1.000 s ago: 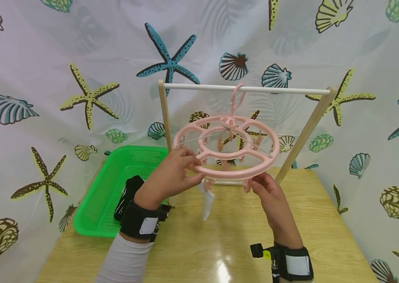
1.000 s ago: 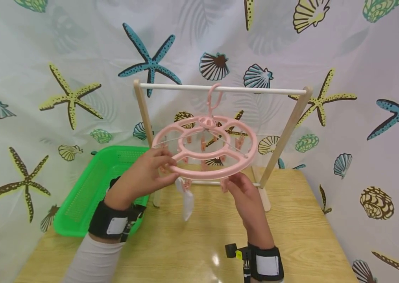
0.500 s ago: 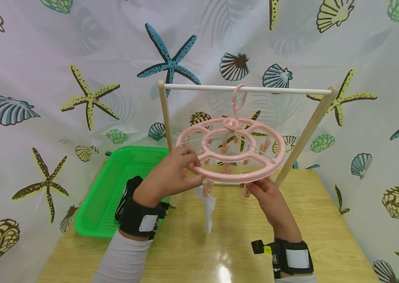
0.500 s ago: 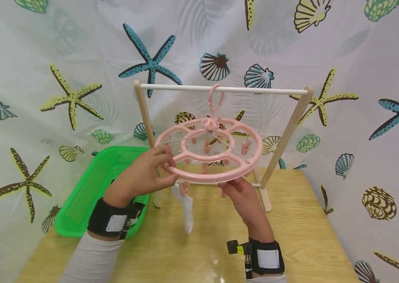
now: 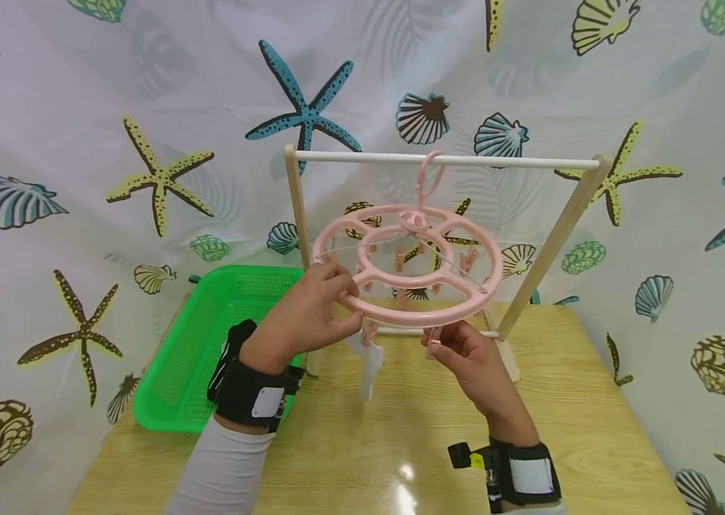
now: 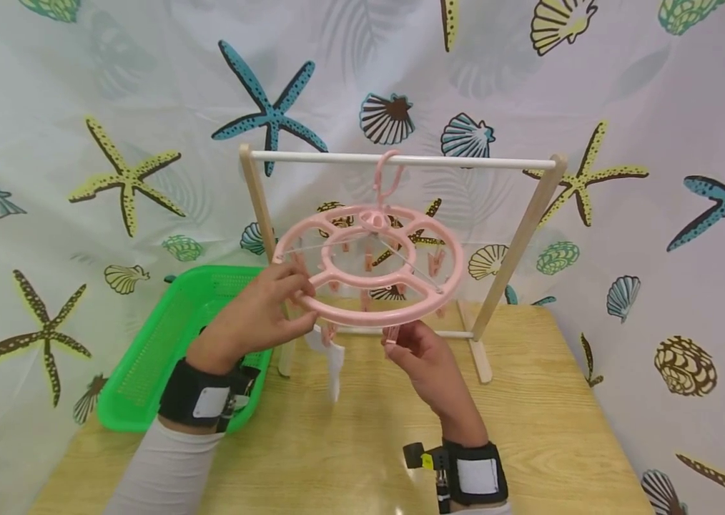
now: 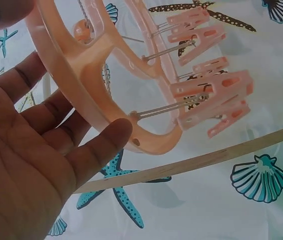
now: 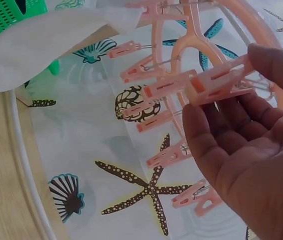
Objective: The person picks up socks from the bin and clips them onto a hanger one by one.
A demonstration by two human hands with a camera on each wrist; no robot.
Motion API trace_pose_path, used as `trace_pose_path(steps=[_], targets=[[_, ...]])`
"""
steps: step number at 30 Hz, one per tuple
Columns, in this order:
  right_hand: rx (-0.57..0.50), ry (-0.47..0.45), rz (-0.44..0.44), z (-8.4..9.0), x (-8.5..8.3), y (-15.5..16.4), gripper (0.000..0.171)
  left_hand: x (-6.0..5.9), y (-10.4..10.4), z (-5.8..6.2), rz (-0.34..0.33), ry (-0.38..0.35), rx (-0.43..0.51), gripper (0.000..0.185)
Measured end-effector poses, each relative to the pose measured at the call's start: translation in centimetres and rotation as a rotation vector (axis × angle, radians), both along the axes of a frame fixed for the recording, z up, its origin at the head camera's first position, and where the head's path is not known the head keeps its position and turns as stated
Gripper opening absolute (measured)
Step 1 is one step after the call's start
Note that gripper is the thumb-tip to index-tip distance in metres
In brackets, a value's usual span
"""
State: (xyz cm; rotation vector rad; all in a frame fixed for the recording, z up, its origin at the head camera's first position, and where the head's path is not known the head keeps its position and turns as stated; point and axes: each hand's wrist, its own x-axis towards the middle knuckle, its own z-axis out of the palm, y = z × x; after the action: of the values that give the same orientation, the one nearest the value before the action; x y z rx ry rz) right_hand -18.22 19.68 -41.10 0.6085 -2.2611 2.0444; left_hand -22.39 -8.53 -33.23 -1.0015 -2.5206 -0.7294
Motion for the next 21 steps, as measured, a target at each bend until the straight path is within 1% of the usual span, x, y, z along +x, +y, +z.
trace_pose_path(steps=[4,9,12,16,21], targets=[[0.021,0.036,-0.015,-0.4,0.1,-0.6,0.022,-0.1,0.0,-0.4,0.027,0.006,-0.004,0.015],[-0.019,0.055,-0.056,-0.9,0.2,-1.0,0.017,-0.2,0.0,-0.7,0.036,-0.004,-0.001,0.015],[-0.019,0.038,-0.091,-1.0,0.3,-1.2,0.015,-0.2,0.0,-0.8,0.032,-0.003,0.0,0.015],[-0.004,-0.008,-0.13,-0.8,0.4,-1.5,0.014,-0.2,-0.1,-0.9,0.023,0.002,0.004,0.015],[-0.016,-0.051,-0.152,-0.8,0.6,-1.7,0.016,-0.3,-0.2,-1.2,0.033,0.001,0.013,0.014]])
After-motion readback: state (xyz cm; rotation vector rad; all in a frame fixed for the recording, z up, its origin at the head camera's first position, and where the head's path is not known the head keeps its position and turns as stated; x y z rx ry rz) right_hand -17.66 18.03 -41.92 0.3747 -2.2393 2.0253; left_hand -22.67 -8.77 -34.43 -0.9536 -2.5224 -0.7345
